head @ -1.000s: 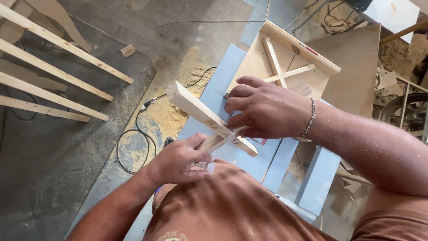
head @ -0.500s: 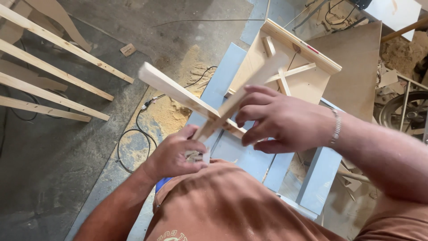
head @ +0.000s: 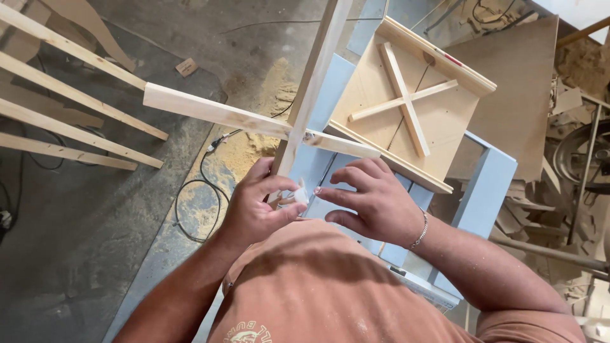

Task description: Assemble wooden slats into cross structures and apply a finish or clean with a cloth

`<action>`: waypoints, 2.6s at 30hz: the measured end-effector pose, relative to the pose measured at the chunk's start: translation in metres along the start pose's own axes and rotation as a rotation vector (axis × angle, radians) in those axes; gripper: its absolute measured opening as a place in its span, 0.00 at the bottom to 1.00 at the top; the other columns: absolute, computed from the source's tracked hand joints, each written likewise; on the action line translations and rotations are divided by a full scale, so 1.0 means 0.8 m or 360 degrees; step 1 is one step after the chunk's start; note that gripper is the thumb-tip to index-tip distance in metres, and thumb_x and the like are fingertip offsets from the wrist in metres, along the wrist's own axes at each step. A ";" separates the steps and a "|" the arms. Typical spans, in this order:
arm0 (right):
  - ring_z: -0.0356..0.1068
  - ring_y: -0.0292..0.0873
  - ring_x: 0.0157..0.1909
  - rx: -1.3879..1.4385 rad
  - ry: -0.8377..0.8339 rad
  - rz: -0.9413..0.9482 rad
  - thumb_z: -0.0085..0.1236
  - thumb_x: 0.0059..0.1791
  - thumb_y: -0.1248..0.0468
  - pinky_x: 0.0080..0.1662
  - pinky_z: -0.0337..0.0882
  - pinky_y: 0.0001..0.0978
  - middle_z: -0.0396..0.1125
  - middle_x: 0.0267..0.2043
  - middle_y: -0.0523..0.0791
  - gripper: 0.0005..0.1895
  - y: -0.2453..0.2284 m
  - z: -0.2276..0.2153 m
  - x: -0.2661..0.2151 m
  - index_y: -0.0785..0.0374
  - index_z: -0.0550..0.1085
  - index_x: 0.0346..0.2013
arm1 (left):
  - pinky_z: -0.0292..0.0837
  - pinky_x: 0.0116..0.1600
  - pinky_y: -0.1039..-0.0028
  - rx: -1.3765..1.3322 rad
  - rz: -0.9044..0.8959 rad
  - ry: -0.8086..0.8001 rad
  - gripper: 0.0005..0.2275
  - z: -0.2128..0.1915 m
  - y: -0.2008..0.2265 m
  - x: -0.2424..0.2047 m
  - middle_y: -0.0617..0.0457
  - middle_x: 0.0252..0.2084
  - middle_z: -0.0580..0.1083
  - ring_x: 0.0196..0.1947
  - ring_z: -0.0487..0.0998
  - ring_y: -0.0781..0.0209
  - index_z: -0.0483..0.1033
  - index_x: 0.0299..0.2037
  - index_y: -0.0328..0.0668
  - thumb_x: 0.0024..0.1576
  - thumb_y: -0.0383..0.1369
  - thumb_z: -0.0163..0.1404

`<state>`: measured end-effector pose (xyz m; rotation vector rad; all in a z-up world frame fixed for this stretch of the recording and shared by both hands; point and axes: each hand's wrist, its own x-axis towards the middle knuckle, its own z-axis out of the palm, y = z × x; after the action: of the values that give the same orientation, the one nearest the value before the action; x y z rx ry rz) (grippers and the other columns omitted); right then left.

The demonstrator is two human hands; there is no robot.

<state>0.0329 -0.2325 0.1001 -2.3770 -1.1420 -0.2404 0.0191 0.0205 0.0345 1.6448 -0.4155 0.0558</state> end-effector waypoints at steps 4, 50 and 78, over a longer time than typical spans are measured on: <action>0.66 0.51 0.47 -0.0096 0.0103 -0.0109 0.48 0.53 0.38 0.50 0.66 0.46 0.64 0.43 0.43 0.25 -0.008 -0.001 0.009 0.50 0.78 0.47 | 0.78 0.40 0.71 0.0065 0.0019 -0.0024 0.11 0.005 0.018 0.007 0.43 0.46 0.71 0.35 0.78 0.53 0.80 0.38 0.42 0.48 0.32 0.68; 0.65 0.42 0.46 0.1314 0.0168 0.0999 0.41 0.59 0.56 0.52 0.68 0.43 0.67 0.40 0.48 0.25 -0.013 0.070 0.014 0.60 0.65 0.70 | 0.74 0.36 0.79 -0.0340 -0.0047 0.0029 0.11 0.023 -0.013 -0.007 0.40 0.49 0.72 0.37 0.72 0.62 0.80 0.38 0.34 0.50 0.30 0.67; 0.59 0.44 0.35 -0.0370 0.0257 -0.0319 0.56 0.55 0.57 0.43 0.64 0.38 0.57 0.35 0.40 0.05 -0.022 0.018 0.008 0.49 0.78 0.41 | 0.76 0.38 0.79 -0.0318 -0.0371 0.0039 0.12 0.013 -0.038 -0.035 0.43 0.46 0.73 0.39 0.73 0.62 0.82 0.38 0.37 0.48 0.32 0.68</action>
<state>0.0231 -0.2115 0.0961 -2.3845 -1.3363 -0.6531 -0.0001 0.0184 -0.0032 1.4836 -0.2017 -0.1359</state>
